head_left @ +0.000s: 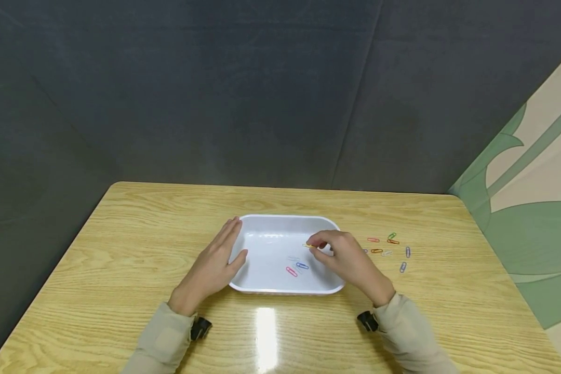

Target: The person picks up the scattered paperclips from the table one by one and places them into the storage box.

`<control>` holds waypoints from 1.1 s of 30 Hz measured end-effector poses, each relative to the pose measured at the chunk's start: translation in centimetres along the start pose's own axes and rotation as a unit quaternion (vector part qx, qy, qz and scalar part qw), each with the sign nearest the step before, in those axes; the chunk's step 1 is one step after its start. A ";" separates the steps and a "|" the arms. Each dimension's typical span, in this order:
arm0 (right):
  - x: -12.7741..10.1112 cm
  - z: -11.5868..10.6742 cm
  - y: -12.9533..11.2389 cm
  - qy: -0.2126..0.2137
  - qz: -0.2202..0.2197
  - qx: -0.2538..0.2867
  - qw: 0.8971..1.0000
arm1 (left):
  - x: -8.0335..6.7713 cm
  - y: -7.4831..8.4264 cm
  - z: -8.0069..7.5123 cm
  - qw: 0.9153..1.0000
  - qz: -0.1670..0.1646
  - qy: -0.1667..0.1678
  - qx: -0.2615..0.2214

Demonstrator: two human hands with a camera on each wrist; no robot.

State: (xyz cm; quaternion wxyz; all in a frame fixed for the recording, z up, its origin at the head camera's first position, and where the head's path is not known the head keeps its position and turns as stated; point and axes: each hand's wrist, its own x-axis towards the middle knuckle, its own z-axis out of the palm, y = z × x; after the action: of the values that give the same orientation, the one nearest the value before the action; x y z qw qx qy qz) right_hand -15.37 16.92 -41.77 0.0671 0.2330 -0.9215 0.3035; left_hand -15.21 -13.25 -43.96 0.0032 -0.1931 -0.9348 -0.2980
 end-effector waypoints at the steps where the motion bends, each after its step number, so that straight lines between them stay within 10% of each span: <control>1: 0.1 0.1 0.0 -0.002 0.000 0.000 1.000 | 0.0 0.0 0.0 1.000 0.000 -0.001 0.000; 33: 1.6 2.7 -0.3 -0.046 0.014 -0.077 0.996 | 0.0 -0.1 0.1 1.000 0.009 0.008 0.004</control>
State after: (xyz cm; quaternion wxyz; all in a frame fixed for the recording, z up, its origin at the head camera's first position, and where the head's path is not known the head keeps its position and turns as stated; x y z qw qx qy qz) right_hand -16.56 14.51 -43.40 0.0379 0.2278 -0.9475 0.2210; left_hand -15.27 -13.21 -44.06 0.0145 -0.1992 -0.9341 -0.2959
